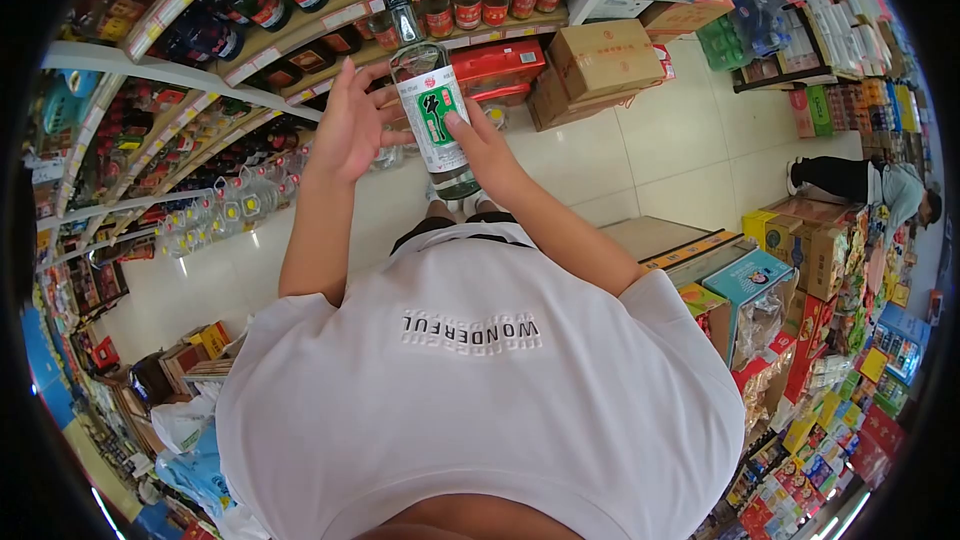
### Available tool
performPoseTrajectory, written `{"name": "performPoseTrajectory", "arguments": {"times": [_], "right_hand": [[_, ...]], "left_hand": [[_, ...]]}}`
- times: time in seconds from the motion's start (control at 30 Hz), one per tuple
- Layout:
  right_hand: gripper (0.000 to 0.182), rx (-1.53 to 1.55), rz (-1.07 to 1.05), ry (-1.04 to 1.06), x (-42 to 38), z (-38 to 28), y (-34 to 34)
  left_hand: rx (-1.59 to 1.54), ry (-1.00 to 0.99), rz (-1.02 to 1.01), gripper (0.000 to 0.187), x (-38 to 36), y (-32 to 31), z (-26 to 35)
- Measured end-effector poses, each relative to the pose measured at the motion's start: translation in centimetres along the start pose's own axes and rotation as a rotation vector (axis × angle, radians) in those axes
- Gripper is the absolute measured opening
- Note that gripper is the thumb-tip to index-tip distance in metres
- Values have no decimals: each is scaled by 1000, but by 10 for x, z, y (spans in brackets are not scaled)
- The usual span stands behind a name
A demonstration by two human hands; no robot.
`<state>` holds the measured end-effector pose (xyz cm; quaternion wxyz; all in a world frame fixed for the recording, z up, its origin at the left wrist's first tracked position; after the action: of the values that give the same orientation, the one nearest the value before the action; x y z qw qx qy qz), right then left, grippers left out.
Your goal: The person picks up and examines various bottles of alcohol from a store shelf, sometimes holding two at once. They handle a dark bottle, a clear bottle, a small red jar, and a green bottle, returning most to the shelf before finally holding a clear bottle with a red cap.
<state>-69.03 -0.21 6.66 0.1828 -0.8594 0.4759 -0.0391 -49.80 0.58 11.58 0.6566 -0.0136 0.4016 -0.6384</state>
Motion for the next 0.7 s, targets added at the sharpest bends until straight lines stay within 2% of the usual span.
{"name": "performPoseTrajectory", "arguments": {"times": [0.2, 0.47, 0.57, 0.6, 0.7], "right_hand": [[46, 26, 48, 31, -13, 2, -8], [49, 27, 83, -20, -31, 16, -8], [49, 75, 96, -15, -35, 20, -6], [49, 86, 105, -2, -35, 18, -4], [47, 117, 104, 25, -40, 11, -2]], "left_hand": [[-25, 84, 11, 52, -3, 3, -6], [-142, 262, 32, 47, -14, -8, -13], [-100, 197, 16, 47, -8, -12, -25], [-94, 195, 92, 50, -10, -22, -27], [-260, 183, 170, 53, 0, -31, -35]]}}
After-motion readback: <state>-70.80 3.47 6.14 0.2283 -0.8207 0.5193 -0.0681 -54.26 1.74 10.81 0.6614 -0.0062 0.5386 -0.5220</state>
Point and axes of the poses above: each hand's wrist, its own x-axis towards the middle knuckle, its own y-axis out of the back of the hand, z = x × y, the point moved 2 cm from there along x, towards the middle knuckle, and after that the axes turned 8 degrees about y, right-handed, at the moved point
